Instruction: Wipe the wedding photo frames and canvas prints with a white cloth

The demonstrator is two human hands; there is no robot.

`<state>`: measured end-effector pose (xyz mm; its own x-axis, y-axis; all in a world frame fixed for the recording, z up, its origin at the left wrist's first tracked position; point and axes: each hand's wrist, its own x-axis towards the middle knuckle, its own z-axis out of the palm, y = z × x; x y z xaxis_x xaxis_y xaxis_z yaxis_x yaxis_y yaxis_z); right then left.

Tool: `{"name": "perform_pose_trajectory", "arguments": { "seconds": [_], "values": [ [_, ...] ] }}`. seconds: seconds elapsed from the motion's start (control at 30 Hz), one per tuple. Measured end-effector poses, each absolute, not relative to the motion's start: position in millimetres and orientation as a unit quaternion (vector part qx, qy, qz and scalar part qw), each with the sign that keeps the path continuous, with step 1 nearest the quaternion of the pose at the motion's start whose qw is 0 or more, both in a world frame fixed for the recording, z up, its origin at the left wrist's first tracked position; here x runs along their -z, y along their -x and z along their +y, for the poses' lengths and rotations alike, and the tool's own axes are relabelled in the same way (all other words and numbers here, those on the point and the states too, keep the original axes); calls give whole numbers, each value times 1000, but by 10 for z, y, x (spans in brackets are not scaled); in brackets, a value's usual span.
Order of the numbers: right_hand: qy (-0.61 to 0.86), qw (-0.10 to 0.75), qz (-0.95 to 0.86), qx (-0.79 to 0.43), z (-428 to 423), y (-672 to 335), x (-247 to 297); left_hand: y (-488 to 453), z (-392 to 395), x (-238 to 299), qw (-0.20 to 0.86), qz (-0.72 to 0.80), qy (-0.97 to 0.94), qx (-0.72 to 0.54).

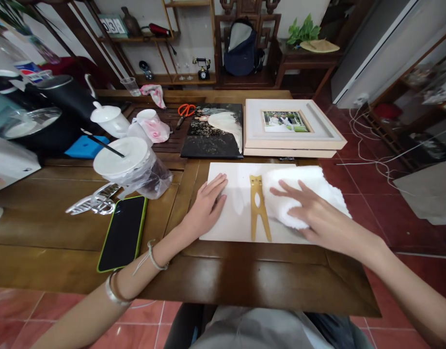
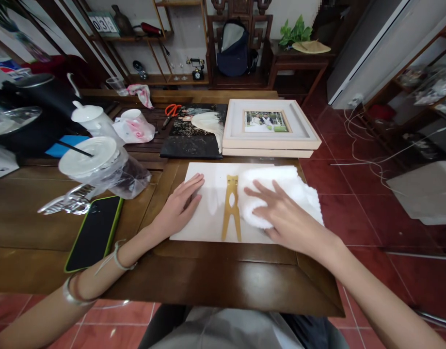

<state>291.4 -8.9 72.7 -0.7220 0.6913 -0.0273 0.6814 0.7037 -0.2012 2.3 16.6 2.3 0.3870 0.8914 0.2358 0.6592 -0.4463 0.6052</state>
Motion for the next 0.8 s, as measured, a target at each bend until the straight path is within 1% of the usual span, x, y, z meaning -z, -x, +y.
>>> {"name": "perform_pose_trajectory", "arguments": {
  "seconds": [0.17,0.33,0.43,0.53,0.67,0.8],
  "values": [
    [333,33,-932,-139,-672,-2915,-890,-29,165,-41,211,483,-806,-269],
    [304,56,-943,-120,-882,-3117,-985,-27,154,-33,210,484,-805,-272],
    [373,39,-921,-108,-774,-3189,-928,-21,154,-19,210,481,-807,-270],
    [460,47,-882,-90,-526,-3135,-848,-17,158,-12,208,481,-809,-265],
    [485,91,-866,-79,-86,-2961,-794,-18,158,-17,206,484,-809,-262],
    [500,76,-862,-16,264,-2773,-708,-22,156,-25,205,485,-810,-258]
  ]
}}
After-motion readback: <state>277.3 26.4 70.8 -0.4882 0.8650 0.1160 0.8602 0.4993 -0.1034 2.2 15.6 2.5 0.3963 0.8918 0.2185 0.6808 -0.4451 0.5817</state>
